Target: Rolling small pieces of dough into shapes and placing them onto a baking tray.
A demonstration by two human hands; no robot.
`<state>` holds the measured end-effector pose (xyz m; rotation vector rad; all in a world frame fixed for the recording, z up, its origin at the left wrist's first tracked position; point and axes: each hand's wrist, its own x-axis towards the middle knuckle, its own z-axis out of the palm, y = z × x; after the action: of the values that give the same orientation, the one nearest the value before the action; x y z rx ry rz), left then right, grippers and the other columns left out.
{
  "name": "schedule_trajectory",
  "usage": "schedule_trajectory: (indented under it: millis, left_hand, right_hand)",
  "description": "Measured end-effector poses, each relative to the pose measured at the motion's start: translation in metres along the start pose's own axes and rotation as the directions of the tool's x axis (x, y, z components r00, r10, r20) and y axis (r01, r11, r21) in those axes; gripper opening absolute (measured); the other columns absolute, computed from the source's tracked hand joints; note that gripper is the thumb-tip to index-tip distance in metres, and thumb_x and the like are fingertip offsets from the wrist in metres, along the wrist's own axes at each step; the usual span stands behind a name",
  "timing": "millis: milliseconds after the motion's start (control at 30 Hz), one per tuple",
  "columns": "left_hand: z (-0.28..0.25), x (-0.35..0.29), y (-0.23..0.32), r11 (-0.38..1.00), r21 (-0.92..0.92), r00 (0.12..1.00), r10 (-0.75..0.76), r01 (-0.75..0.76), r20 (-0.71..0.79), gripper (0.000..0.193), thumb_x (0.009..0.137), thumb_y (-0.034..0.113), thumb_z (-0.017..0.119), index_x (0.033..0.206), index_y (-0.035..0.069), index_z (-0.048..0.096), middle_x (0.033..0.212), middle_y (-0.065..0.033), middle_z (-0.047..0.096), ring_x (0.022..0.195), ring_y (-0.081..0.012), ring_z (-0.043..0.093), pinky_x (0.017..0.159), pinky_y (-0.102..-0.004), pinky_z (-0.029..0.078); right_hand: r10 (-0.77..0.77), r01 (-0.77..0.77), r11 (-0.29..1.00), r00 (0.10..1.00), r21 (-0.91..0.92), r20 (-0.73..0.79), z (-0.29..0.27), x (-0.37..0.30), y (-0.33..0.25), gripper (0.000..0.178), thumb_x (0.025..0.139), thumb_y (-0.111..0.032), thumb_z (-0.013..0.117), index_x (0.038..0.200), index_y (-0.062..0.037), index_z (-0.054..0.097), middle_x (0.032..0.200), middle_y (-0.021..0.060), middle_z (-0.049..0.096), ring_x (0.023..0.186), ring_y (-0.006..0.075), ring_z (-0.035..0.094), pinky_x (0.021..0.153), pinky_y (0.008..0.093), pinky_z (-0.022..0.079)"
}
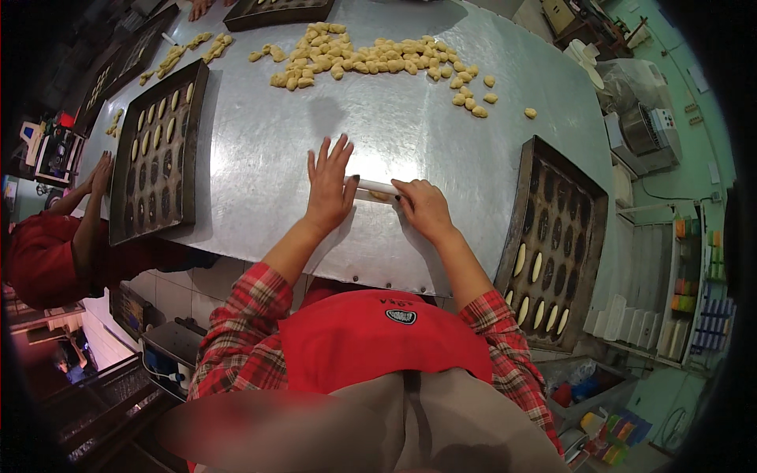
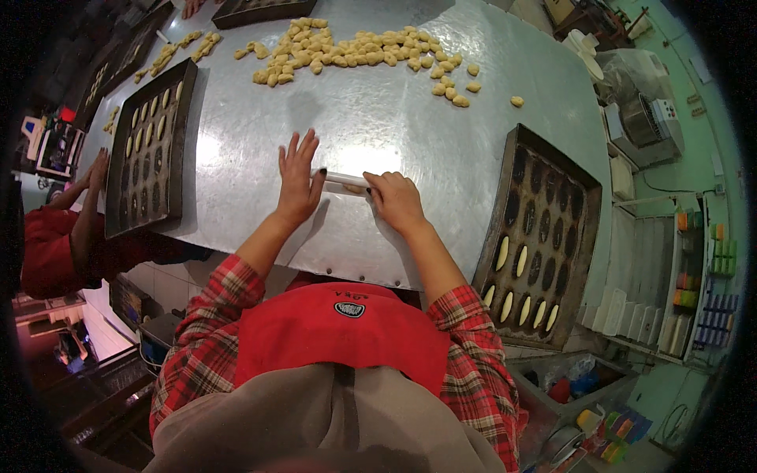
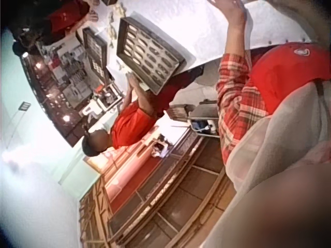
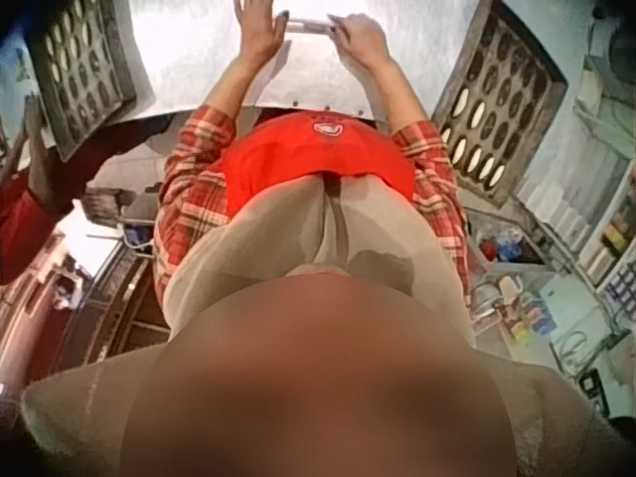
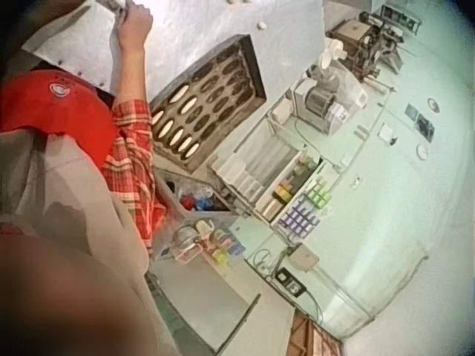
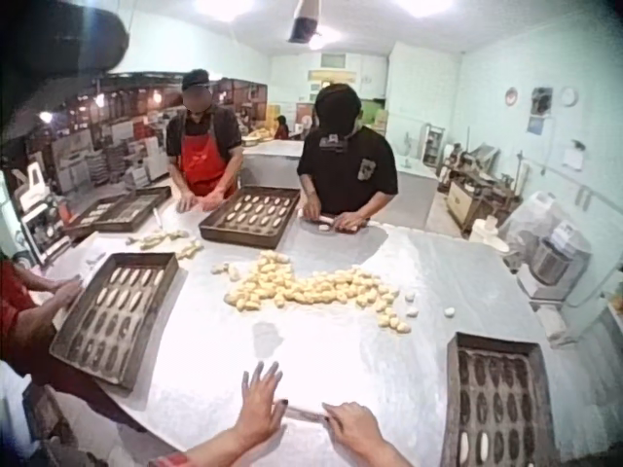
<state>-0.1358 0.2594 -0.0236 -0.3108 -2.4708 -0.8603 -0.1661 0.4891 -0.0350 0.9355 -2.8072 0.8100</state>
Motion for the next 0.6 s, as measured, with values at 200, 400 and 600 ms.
schedule_trajectory:
  millis: [200, 400, 600]
  left_hand:
    - [0.044, 0.027, -0.029, 0.993, 0.113, 0.988, -0.047, 0.031, 0.146, 0.054, 0.09, 0.017, 0.057, 0.141, 0.009, 0.041, 0.147, -0.0122, 0.041, 0.141, -0.0359, 0.028, 0.114, -0.0585, 0.016]
    - [0.061, 0.028, -0.032, 0.988, 0.144, 0.981, -0.081, 0.056, 0.177, 0.049, 0.092, 0.018, 0.053, 0.139, 0.009, 0.044, 0.144, -0.0128, 0.044, 0.139, -0.0366, 0.031, 0.114, -0.0586, 0.018]
    - [0.054, 0.015, -0.027, 0.961, 0.196, 0.962, -0.226, 0.194, 0.152, 0.047, 0.092, 0.017, 0.051, 0.138, 0.008, 0.046, 0.144, -0.0124, 0.044, 0.138, -0.0367, 0.032, 0.113, -0.0599, 0.018]
  right_hand:
    - [-0.024, 0.034, 0.996, 0.991, -0.08, 0.132, 0.0, 0.013, -0.001, 0.031, 0.085, -0.015, 0.062, 0.114, -0.0163, 0.068, 0.108, 0.0078, 0.062, 0.104, 0.0275, 0.057, 0.089, 0.0421, 0.044]
    - [0.041, -0.016, 0.986, 0.987, -0.163, 0.153, 0.023, 0.061, 0.027, 0.035, 0.092, -0.028, 0.05, 0.122, -0.0203, 0.066, 0.141, 0.0158, 0.047, 0.134, 0.0347, 0.038, 0.111, 0.0488, 0.029]
    - [0.058, -0.044, 0.963, 0.997, -0.267, 0.045, 0.033, 0.054, 0.015, 0.045, 0.091, -0.023, 0.049, 0.134, -0.0138, 0.054, 0.145, 0.017, 0.043, 0.138, 0.0369, 0.033, 0.114, 0.054, 0.024]
